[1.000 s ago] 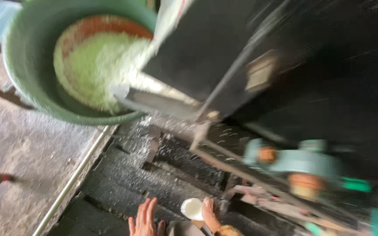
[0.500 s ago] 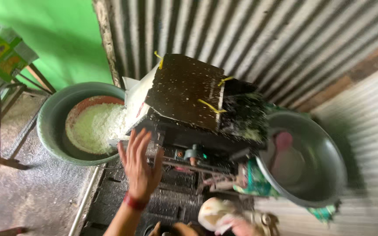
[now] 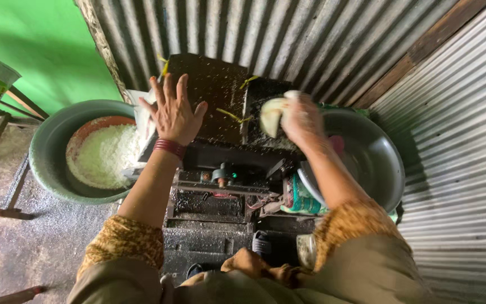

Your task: The person grates white vegetable slices by hand against a manual grater, collecting the grated material into a green basin. The person repeatedly picks up slices from a metal bowl and grates them until the bowl is empty.

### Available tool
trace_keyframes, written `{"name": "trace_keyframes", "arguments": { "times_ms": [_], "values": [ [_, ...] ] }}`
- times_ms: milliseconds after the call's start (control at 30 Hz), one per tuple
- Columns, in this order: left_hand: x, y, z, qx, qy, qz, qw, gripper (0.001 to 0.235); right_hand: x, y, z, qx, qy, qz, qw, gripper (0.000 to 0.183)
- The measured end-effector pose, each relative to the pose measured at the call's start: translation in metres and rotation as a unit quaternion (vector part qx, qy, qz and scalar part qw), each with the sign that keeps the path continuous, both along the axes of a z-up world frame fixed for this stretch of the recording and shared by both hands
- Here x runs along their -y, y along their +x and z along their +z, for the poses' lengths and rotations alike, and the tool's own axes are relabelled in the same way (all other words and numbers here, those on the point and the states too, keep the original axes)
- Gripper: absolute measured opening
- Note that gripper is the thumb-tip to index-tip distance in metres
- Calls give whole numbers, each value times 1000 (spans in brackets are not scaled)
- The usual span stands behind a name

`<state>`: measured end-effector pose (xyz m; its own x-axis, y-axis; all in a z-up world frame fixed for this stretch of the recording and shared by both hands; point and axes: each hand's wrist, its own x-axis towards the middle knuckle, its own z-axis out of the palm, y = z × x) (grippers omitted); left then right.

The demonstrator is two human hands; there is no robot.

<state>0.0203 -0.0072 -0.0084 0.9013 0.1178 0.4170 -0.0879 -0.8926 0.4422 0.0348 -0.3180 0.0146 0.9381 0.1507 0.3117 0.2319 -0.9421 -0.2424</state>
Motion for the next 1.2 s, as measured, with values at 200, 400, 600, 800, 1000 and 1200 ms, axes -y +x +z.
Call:
{"name": "trace_keyframes", "arguments": {
  "times_ms": [200,400,600,800,1000,1200],
  "values": [
    [7,8,-22,-87,57,58,993,85,-6,67,-107,-106,-469,76,873,91],
    [7,2,-15,-91,69,55,992,81,-11,96,-151,-69,-507,161,844,84],
    [11,0,-1,-122,67,61,988,84,-27,102,-135,-9,-540,234,809,48],
    [16,1,4,-138,79,79,984,85,-27,114,-144,-40,-549,268,791,21],
    [16,-2,4,-140,70,74,985,83,-25,118,-191,-57,-509,241,824,16],
    [15,-3,3,-112,64,64,990,82,-19,122,-222,-55,-335,158,928,13]
  ]
}}
